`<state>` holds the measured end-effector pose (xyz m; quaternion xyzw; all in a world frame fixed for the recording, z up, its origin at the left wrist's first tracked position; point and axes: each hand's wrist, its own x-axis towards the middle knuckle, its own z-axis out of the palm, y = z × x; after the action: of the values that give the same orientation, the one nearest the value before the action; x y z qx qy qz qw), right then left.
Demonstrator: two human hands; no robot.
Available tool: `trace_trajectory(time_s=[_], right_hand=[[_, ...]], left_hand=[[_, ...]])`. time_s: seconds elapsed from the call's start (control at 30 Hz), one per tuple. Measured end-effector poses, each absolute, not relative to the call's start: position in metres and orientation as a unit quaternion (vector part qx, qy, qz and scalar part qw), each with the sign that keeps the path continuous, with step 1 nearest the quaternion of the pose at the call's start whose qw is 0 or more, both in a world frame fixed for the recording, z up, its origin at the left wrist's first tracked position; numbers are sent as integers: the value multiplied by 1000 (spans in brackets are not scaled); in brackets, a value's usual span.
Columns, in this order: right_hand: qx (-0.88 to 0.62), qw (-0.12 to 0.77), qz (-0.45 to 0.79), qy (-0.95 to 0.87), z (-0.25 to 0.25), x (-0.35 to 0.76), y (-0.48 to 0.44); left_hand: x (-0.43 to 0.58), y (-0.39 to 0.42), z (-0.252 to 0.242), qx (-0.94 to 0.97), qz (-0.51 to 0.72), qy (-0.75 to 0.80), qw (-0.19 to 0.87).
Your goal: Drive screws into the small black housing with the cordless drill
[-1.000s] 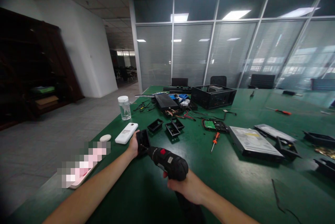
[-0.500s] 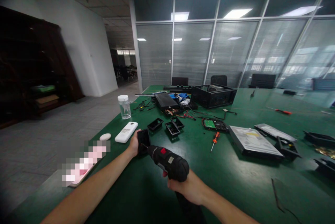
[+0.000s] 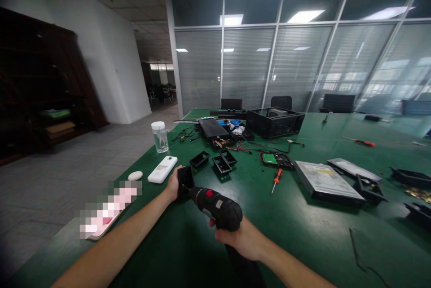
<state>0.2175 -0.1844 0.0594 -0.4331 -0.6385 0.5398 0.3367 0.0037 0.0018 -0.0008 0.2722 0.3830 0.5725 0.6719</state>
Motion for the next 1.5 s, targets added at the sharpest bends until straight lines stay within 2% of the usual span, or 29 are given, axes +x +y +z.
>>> trace_trajectory(time_s=[0.5,1.5], right_hand=[[-455,297,500,-674,62,218,-180],[-443,321,531,-647,54,221,-177]], left_hand=[[1,8,-7,299,576,375,662],[3,5,-5,284,566,402,661]])
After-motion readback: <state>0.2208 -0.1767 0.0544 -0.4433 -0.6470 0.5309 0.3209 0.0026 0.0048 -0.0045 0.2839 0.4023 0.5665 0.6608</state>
